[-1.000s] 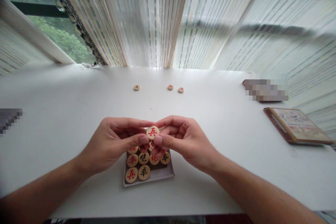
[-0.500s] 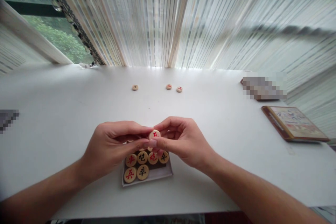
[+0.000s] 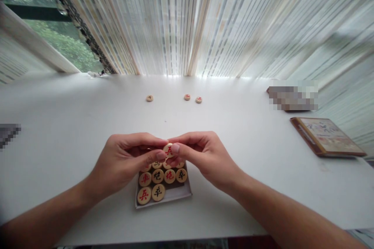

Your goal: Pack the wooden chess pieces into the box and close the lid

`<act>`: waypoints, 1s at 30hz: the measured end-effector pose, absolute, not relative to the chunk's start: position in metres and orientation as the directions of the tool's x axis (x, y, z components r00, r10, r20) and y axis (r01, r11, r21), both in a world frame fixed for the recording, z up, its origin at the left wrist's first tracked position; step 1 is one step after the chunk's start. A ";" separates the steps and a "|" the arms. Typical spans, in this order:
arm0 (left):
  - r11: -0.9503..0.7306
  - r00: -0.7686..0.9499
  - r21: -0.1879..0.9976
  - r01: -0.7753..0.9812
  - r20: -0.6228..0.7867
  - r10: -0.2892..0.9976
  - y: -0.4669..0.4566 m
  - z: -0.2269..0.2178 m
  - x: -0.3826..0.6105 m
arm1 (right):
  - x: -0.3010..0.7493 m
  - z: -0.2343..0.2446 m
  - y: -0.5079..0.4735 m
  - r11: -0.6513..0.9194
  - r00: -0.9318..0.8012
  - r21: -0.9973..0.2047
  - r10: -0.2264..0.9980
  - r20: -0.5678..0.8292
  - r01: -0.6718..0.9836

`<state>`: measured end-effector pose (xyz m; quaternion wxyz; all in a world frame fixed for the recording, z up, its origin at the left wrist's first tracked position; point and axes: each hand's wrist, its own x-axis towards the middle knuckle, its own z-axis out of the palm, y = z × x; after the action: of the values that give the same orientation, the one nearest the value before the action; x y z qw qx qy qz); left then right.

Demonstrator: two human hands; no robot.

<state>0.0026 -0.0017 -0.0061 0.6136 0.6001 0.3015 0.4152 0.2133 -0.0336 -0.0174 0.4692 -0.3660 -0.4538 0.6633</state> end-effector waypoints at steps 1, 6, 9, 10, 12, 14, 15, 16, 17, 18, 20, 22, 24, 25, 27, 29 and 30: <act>-0.028 0.475 0.986 -0.165 0.105 0.874 -0.001 -0.005 0.003 | 0.213 -0.018 -0.034 -0.152 -0.293 -0.943 0.954 -0.061 -0.296; 0.073 0.475 0.980 -0.186 0.024 0.880 0.000 -0.002 0.005 | 0.213 -0.019 -0.034 -0.161 -0.280 -0.935 0.957 -0.070 -0.315; 0.095 0.465 0.981 -0.169 -0.006 0.885 0.000 -0.003 0.004 | 0.212 -0.018 -0.035 -0.158 -0.270 -0.939 0.960 -0.073 -0.305; 0.108 0.464 0.980 -0.165 -0.020 0.886 -0.001 -0.004 0.004 | 0.211 -0.017 -0.035 -0.153 -0.267 -0.940 0.961 -0.071 -0.303; 0.136 0.466 0.977 -0.162 -0.046 0.884 -0.001 -0.005 0.004 | 0.210 -0.015 -0.035 -0.143 -0.253 -0.945 0.965 -0.067 -0.295; 0.163 0.475 0.972 -0.169 -0.065 0.878 -0.002 -0.006 0.004 | 0.207 -0.012 -0.035 -0.136 -0.239 -0.948 0.969 -0.067 -0.287; 0.175 0.481 0.968 -0.178 -0.069 0.874 -0.002 -0.006 0.004 | 0.207 -0.011 -0.035 -0.133 -0.231 -0.949 0.971 -0.067 -0.286; 0.184 0.486 0.965 -0.188 -0.072 0.871 -0.003 -0.006 0.005 | 0.206 -0.010 -0.035 -0.131 -0.221 -0.949 0.973 -0.068 -0.287; 0.192 0.493 0.962 -0.194 -0.074 0.867 -0.004 -0.007 0.005 | 0.205 -0.010 -0.036 -0.129 -0.211 -0.949 0.975 -0.068 -0.287; 0.196 0.499 0.960 -0.198 -0.073 0.863 -0.005 -0.007 0.005 | 0.205 -0.010 -0.036 -0.126 -0.201 -0.951 0.977 -0.070 -0.283; 0.190 0.511 0.962 -0.196 -0.066 0.857 -0.006 -0.007 0.006 | 0.205 -0.011 -0.036 -0.124 -0.183 -0.957 0.980 -0.077 -0.263; 0.166 0.518 0.968 -0.188 -0.046 0.854 -0.008 -0.007 0.006 | 0.205 -0.012 -0.036 -0.124 -0.174 -0.962 0.981 -0.083 -0.241; 0.129 0.521 0.974 -0.188 -0.012 0.854 -0.009 -0.006 0.007 | 0.205 -0.011 -0.035 -0.129 -0.171 -0.963 0.981 -0.090 -0.238; 0.109 0.522 0.976 -0.188 0.005 0.853 -0.010 -0.005 0.007 | 0.205 -0.011 -0.035 -0.133 -0.169 -0.961 0.981 -0.093 -0.241; 0.074 0.524 0.979 -0.188 0.036 0.851 -0.010 -0.004 0.008 | 0.206 -0.010 -0.035 -0.139 -0.164 -0.957 0.982 -0.099 -0.254; 0.054 0.530 0.981 -0.187 0.054 0.846 -0.011 -0.002 0.009 | 0.206 -0.009 -0.035 -0.145 -0.163 -0.954 0.981 -0.104 -0.263; 0.051 0.535 0.981 -0.188 0.059 0.843 -0.011 -0.002 0.009 | 0.206 -0.008 -0.035 -0.144 -0.166 -0.953 0.981 -0.102 -0.266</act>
<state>0.0089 -0.0106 -0.0021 0.6657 0.5695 0.2872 0.3873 0.2059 -0.0350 -0.0084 0.4936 -0.4166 -0.4293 0.6313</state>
